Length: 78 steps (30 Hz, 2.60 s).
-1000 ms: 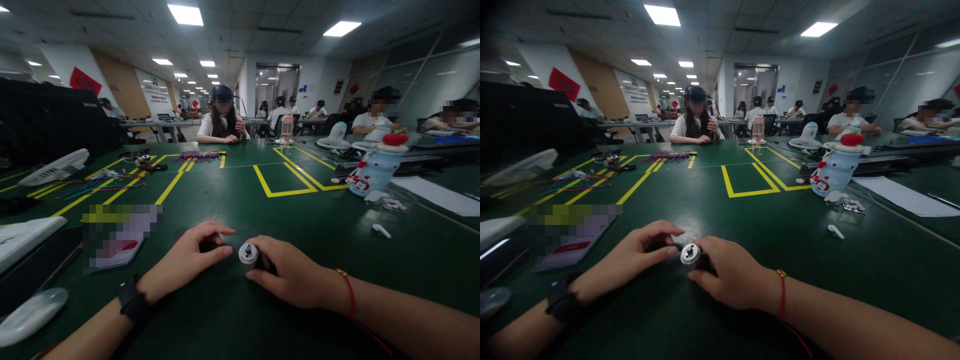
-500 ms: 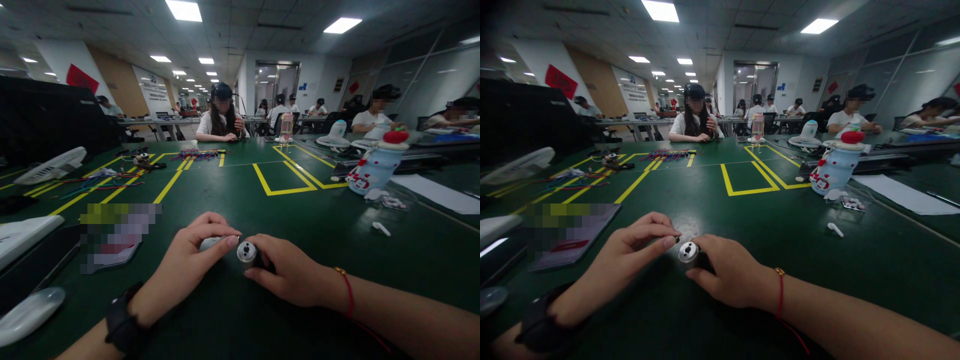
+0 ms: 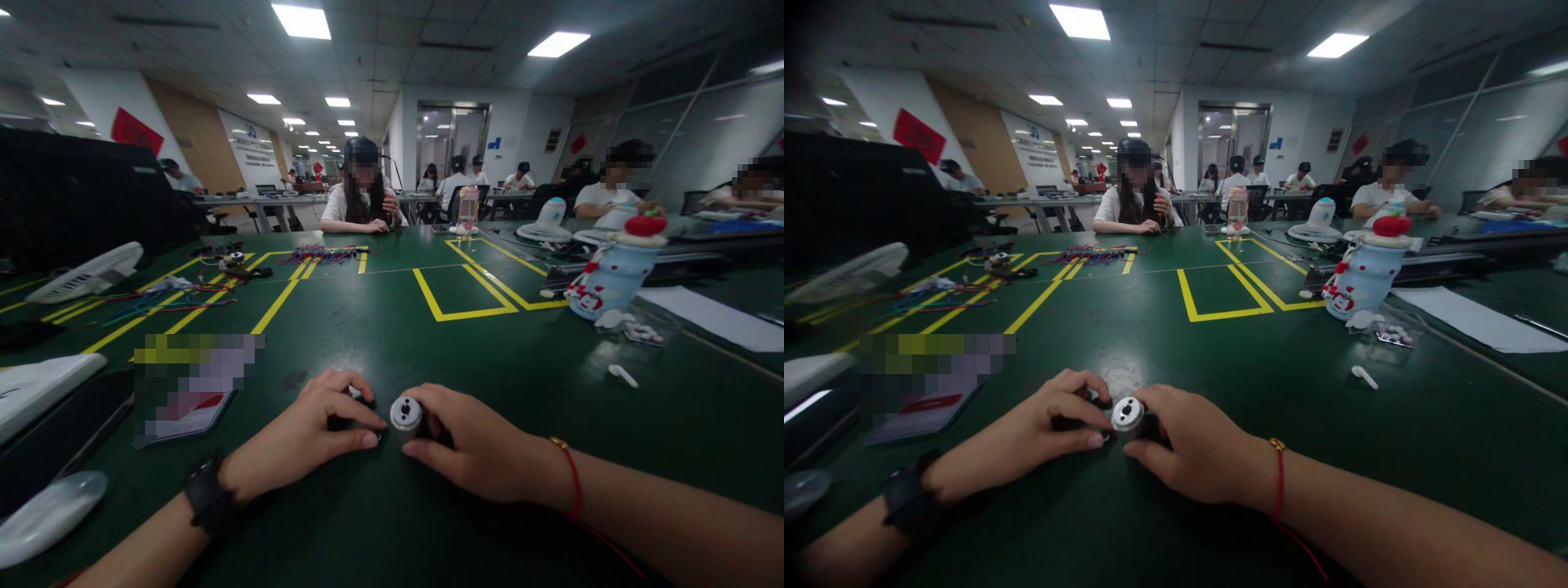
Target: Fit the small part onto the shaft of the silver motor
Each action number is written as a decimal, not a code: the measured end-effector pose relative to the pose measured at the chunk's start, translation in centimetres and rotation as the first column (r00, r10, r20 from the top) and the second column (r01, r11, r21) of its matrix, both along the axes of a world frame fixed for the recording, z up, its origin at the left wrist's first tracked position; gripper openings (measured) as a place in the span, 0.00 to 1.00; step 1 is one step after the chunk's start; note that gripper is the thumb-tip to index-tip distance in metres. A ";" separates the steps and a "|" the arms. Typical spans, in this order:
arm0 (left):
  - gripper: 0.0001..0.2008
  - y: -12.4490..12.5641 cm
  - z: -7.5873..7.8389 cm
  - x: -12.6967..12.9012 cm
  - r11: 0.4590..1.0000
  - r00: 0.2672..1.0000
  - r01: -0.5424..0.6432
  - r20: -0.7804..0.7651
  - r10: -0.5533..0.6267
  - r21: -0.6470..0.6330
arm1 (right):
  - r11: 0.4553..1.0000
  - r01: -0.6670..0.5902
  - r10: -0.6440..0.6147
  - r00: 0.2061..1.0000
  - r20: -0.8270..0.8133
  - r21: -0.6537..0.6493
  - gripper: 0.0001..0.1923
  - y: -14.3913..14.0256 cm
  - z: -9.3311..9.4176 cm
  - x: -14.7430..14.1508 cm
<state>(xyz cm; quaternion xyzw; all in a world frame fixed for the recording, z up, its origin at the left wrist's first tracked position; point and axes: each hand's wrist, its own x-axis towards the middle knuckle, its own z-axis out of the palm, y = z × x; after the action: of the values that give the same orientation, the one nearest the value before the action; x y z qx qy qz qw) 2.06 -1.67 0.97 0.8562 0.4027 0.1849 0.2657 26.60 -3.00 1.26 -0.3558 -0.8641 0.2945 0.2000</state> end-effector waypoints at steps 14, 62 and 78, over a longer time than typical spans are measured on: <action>0.11 1.8 -0.4 -1.6 0.984 0.982 -0.176 0.069 0.174 0.020 | 1.000 0.003 -0.003 1.000 -0.003 -0.014 0.16 -0.1 0.2 0.1; 0.11 1.8 -0.7 -1.0 0.783 0.638 -0.308 0.493 0.592 -0.541 | 1.000 -0.001 0.001 1.000 0.016 0.019 0.19 0.0 0.2 -0.1; 0.14 1.1 -0.2 -0.6 0.818 0.727 -0.283 0.445 0.524 -0.500 | 1.000 0.026 -0.026 0.999 -0.047 -0.007 0.27 -0.1 -0.3 0.0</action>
<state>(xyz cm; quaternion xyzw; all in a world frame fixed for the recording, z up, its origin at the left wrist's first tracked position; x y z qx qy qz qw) 1.44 -0.59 0.75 0.5780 0.5148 0.3976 0.4928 26.64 -3.10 0.93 -0.3604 -0.8535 0.3030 0.2232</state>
